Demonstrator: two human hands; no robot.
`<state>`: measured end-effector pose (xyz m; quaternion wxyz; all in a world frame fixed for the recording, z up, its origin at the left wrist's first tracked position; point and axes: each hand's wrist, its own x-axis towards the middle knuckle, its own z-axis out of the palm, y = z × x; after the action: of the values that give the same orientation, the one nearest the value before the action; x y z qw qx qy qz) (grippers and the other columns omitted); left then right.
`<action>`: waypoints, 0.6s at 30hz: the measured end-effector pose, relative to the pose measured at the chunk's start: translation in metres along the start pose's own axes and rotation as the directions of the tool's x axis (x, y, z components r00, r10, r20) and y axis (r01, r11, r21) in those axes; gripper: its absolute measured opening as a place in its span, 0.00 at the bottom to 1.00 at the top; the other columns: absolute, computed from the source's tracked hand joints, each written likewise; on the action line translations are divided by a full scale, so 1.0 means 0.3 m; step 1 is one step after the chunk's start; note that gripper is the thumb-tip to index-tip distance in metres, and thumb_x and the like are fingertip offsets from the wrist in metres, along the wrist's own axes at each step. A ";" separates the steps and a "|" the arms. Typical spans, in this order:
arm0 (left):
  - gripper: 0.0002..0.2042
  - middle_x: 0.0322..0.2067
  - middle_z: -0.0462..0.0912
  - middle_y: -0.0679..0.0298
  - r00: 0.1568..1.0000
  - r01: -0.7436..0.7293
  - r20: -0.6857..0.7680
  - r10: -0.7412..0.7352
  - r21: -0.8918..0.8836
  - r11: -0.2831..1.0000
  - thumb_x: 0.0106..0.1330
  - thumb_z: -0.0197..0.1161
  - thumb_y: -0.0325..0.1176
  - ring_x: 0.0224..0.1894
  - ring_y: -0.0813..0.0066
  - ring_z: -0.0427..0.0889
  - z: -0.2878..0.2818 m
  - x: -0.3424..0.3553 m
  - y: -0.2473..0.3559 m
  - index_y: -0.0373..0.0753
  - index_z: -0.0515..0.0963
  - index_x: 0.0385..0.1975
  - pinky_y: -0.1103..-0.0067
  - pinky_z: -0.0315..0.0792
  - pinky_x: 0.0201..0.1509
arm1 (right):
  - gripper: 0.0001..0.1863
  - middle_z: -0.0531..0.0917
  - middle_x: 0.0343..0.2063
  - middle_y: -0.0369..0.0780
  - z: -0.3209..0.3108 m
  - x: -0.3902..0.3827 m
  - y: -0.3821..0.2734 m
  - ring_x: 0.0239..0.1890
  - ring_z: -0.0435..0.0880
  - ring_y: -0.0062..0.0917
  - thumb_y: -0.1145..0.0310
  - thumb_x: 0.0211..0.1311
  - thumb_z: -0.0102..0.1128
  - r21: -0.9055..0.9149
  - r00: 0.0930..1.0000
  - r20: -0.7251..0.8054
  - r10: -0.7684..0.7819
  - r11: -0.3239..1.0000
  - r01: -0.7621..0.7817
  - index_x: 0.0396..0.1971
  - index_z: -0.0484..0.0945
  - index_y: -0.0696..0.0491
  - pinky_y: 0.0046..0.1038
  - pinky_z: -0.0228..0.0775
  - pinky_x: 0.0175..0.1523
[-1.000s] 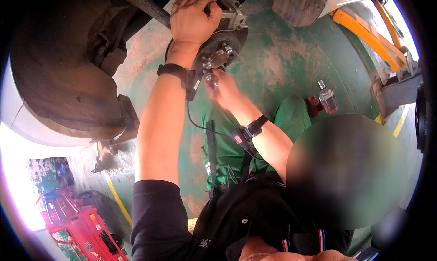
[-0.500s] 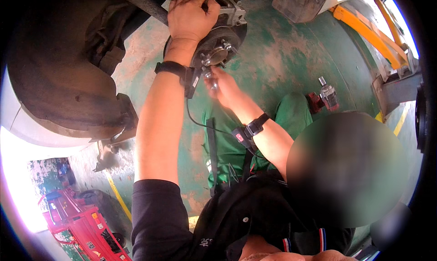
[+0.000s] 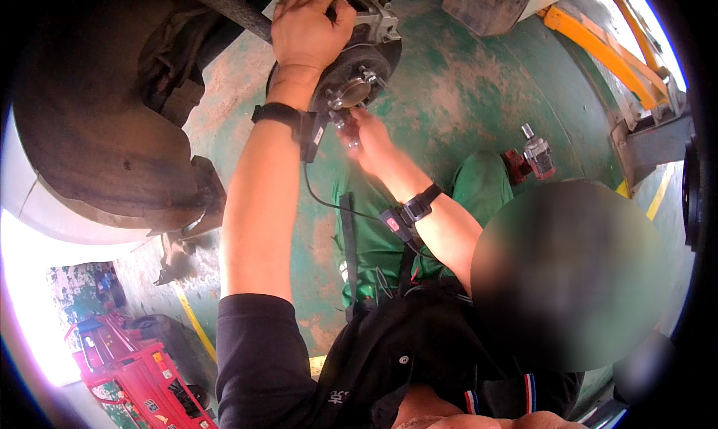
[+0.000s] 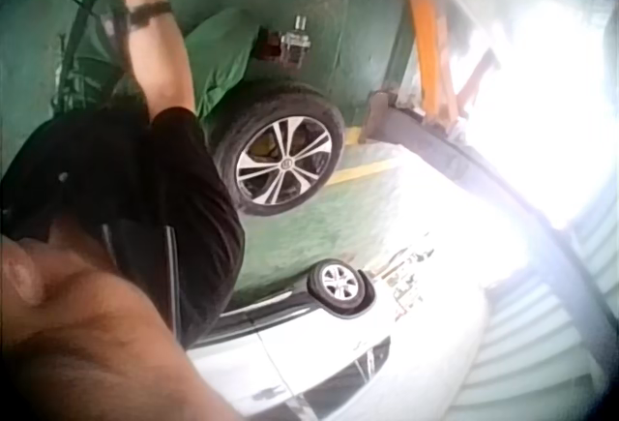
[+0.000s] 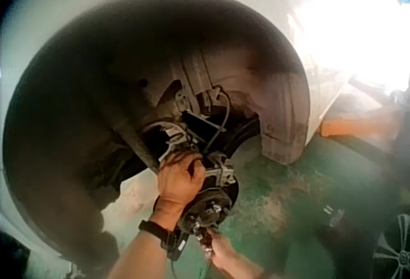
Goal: The person uses a power tool to remove a lug nut from a car wheel, then walks to the other side of the car, removes the remaining lug nuts by hand, and pulls the brake rotor towards them.
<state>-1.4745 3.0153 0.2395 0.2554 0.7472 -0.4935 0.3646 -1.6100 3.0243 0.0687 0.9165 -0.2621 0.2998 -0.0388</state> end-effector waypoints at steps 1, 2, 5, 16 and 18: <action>0.13 0.42 0.88 0.63 1.000 0.009 -0.011 -0.009 0.005 1.000 0.65 0.57 0.45 0.50 0.58 0.83 0.001 -0.010 -0.013 0.53 0.88 0.40 0.64 0.72 0.60 | 0.21 0.79 0.25 0.37 0.011 -0.014 -0.001 0.22 0.70 0.15 0.48 0.77 0.46 -0.014 0.994 0.093 0.065 0.998 -0.064 0.36 0.73 0.52 0.17 0.53 0.19; 0.13 0.42 0.88 0.63 1.000 0.017 -0.023 -0.017 0.002 1.000 0.65 0.57 0.45 0.50 0.58 0.83 0.003 -0.015 -0.017 0.53 0.88 0.40 0.64 0.72 0.59 | 0.21 0.80 0.26 0.37 0.017 -0.049 -0.016 0.22 0.70 0.15 0.48 0.77 0.46 -0.032 0.976 0.178 0.126 0.992 -0.122 0.36 0.72 0.52 0.17 0.53 0.19; 0.13 0.41 0.88 0.63 1.000 -0.010 -0.008 0.010 0.014 1.000 0.65 0.58 0.45 0.49 0.58 0.84 0.003 -0.007 -0.021 0.52 0.88 0.40 0.64 0.73 0.58 | 0.23 0.81 0.29 0.39 0.009 -0.031 -0.006 0.22 0.70 0.15 0.48 0.77 0.45 -0.003 0.982 0.166 0.090 0.996 -0.090 0.38 0.72 0.54 0.16 0.52 0.18; 0.13 0.42 0.88 0.62 1.000 -0.003 -0.003 0.003 0.015 1.000 0.65 0.58 0.44 0.49 0.58 0.84 -0.004 -0.009 -0.001 0.53 0.88 0.40 0.64 0.72 0.59 | 0.26 0.80 0.30 0.39 0.030 -0.069 -0.030 0.22 0.71 0.15 0.47 0.78 0.41 0.021 0.982 0.122 0.143 0.989 -0.147 0.41 0.73 0.58 0.16 0.53 0.17; 0.12 0.42 0.88 0.62 1.000 -0.011 0.000 0.011 0.011 1.000 0.65 0.58 0.44 0.49 0.58 0.84 -0.006 -0.011 -0.013 0.53 0.88 0.40 0.65 0.72 0.59 | 0.25 0.80 0.30 0.40 0.037 -0.072 -0.028 0.22 0.71 0.16 0.48 0.79 0.41 0.031 0.973 0.172 0.152 0.987 -0.159 0.41 0.73 0.57 0.16 0.53 0.18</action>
<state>-1.4724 3.0199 0.2378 0.2493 0.7458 -0.4954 0.3689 -1.6205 3.0270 0.0919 0.9444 -0.2195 0.2398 0.0488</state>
